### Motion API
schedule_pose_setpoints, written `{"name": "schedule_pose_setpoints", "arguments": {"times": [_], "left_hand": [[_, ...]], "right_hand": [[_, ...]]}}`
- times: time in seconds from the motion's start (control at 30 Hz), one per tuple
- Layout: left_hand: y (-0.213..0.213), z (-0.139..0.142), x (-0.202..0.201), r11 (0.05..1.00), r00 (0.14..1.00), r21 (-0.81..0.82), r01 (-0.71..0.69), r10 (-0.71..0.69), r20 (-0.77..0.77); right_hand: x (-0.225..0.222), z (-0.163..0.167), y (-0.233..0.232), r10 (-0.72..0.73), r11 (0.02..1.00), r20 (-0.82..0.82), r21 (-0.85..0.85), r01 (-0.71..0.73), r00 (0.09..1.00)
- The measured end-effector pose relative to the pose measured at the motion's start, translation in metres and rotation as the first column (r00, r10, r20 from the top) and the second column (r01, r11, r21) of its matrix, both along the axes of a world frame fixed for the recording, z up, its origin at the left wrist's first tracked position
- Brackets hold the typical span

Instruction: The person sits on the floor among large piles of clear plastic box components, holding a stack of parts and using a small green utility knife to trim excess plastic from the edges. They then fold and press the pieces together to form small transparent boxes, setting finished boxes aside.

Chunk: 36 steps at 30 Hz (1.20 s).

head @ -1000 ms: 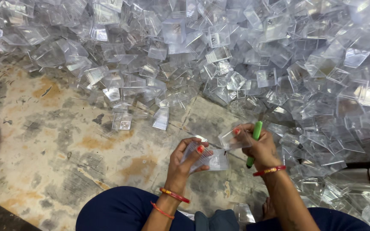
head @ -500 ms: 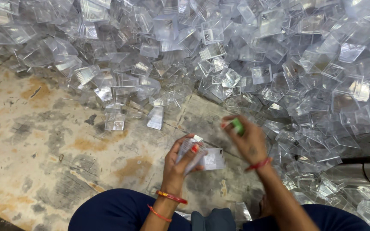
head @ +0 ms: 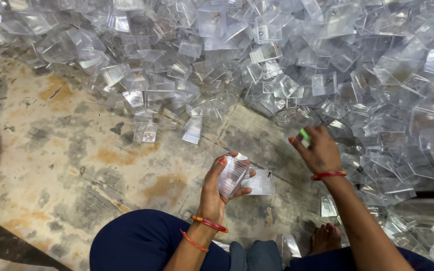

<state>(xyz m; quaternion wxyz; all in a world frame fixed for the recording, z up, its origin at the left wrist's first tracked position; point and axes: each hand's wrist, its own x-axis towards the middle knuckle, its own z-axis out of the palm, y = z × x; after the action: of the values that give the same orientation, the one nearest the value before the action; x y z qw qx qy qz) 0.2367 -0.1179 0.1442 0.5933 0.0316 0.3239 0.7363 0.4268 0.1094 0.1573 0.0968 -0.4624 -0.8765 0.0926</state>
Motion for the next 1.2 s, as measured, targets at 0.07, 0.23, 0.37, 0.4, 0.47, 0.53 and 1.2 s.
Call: {"name": "schedule_pose_setpoints", "arguments": {"times": [0.07, 0.23, 0.37, 0.4, 0.47, 0.53, 1.2], "left_hand": [[-0.001, 0.001, 0.001, 1.000, 1.000, 0.012, -0.003, 0.004, -0.017], [-0.005, 0.002, 0.001, 0.998, 0.999, 0.061, -0.009, 0.011, -0.040], [-0.005, -0.002, 0.001, 0.991, 0.999, 0.134, -0.008, 0.013, -0.039], [-0.005, -0.003, 0.002, 0.992, 0.999, 0.122, -0.012, 0.018, -0.047], [-0.003, -0.005, 0.004, 0.995, 0.998, 0.098, -0.015, 0.021, -0.062], [-0.003, -0.006, 0.005, 0.993, 0.995, 0.121, -0.018, 0.030, -0.092], [-0.008, 0.004, 0.006, 0.996, 0.978, 0.093, -0.015, 0.034, -0.206]], "right_hand": [[-0.004, 0.023, -0.016, -0.121, 0.975, -0.285, -0.214, 0.060, 0.951], [0.006, 0.065, -0.067, -0.287, 0.901, -0.565, -0.433, 0.018, 0.774], [0.043, 0.057, -0.096, -0.470, 0.805, -0.623, -0.593, 0.015, 0.625], [0.053, 0.050, -0.098, -0.522, 0.769, -0.639, -0.639, -0.012, 0.565], [0.067, 0.032, -0.104, -0.602, 0.727, -0.625, -0.686, 0.017, 0.497], [0.078, 0.018, -0.103, -0.688, 0.667, -0.611, -0.745, 0.011, 0.392], [0.045, 0.018, -0.105, -0.751, 0.591, -0.523, -0.805, 0.056, 0.403]]}}
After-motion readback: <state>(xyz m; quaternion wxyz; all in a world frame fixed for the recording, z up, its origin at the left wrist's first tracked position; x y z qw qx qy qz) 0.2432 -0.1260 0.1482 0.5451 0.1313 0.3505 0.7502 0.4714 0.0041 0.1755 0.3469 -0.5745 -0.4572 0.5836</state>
